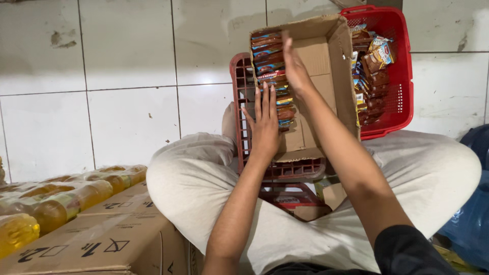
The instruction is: The person takes snack packets from a red basket and places them into a cardboard box, organizing them into neat rows.
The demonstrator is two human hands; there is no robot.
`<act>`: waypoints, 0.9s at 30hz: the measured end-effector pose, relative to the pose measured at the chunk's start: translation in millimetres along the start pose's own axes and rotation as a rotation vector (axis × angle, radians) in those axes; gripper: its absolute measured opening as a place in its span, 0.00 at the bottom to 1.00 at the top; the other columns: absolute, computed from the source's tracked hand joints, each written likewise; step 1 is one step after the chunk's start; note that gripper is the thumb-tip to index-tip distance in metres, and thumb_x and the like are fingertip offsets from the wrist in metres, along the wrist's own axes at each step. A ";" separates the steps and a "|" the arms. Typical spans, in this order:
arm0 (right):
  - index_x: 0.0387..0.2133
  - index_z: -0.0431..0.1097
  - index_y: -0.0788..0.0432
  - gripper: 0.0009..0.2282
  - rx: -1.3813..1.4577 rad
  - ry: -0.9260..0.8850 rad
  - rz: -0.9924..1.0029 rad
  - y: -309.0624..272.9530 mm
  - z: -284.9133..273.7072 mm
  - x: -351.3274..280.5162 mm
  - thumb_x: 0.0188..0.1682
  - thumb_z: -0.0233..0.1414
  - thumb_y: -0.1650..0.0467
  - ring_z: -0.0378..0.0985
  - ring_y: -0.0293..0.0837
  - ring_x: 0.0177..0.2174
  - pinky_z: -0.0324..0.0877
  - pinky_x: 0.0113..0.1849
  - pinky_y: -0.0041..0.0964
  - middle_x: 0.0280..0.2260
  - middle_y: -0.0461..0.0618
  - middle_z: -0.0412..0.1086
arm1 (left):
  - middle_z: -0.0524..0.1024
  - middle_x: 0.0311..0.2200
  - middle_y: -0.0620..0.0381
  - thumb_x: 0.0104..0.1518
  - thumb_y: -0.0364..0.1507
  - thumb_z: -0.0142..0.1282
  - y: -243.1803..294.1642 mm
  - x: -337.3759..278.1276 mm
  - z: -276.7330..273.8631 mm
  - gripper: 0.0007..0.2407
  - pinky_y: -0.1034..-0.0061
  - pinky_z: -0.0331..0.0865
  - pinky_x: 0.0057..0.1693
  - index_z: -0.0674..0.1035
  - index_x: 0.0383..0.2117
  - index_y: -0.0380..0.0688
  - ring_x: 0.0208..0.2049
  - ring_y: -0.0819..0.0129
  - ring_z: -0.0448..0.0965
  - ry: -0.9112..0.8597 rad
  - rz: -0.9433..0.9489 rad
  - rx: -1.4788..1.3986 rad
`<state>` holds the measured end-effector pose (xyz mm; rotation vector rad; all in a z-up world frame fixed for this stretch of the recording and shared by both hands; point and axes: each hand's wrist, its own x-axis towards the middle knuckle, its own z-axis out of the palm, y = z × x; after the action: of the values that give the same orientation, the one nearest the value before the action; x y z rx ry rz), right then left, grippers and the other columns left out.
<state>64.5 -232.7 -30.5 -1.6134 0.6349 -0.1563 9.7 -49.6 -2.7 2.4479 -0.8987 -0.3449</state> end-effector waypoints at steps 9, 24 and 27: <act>0.71 0.46 0.56 0.39 0.034 -0.029 -0.028 1.7 -96.5 -60.0 0.54 0.29 0.43 0.77 0.51 0.53 0.73 0.53 0.42 0.60 0.60 0.69 | 0.35 0.75 0.50 0.53 0.17 0.51 -5.9 -2.3 9.3 0.40 0.30 0.31 0.70 0.47 0.74 0.51 0.76 0.53 0.34 0.146 0.114 0.235; 0.69 0.51 0.55 0.25 0.247 0.499 0.196 126.2 -305.0 -146.7 0.57 0.49 0.74 0.83 0.42 0.37 0.79 0.38 0.33 0.46 0.54 0.77 | 0.44 0.76 0.57 0.57 0.15 0.45 112.7 -17.1 28.7 0.31 0.33 0.27 0.74 0.61 0.70 0.49 0.77 0.58 0.38 -0.161 0.524 -0.011; 0.71 0.43 0.53 0.37 0.013 0.279 0.174 154.8 -287.7 -141.5 0.50 0.57 0.75 0.79 0.45 0.42 0.77 0.43 0.36 0.50 0.55 0.73 | 0.46 0.75 0.61 0.58 0.16 0.45 152.4 18.3 55.0 0.30 0.31 0.26 0.72 0.62 0.70 0.48 0.76 0.63 0.39 -0.139 0.540 0.016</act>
<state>-232.5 -418.2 -94.8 -1.5282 0.9828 -0.2591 -79.3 -181.7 32.2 2.1017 -1.5705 -0.3108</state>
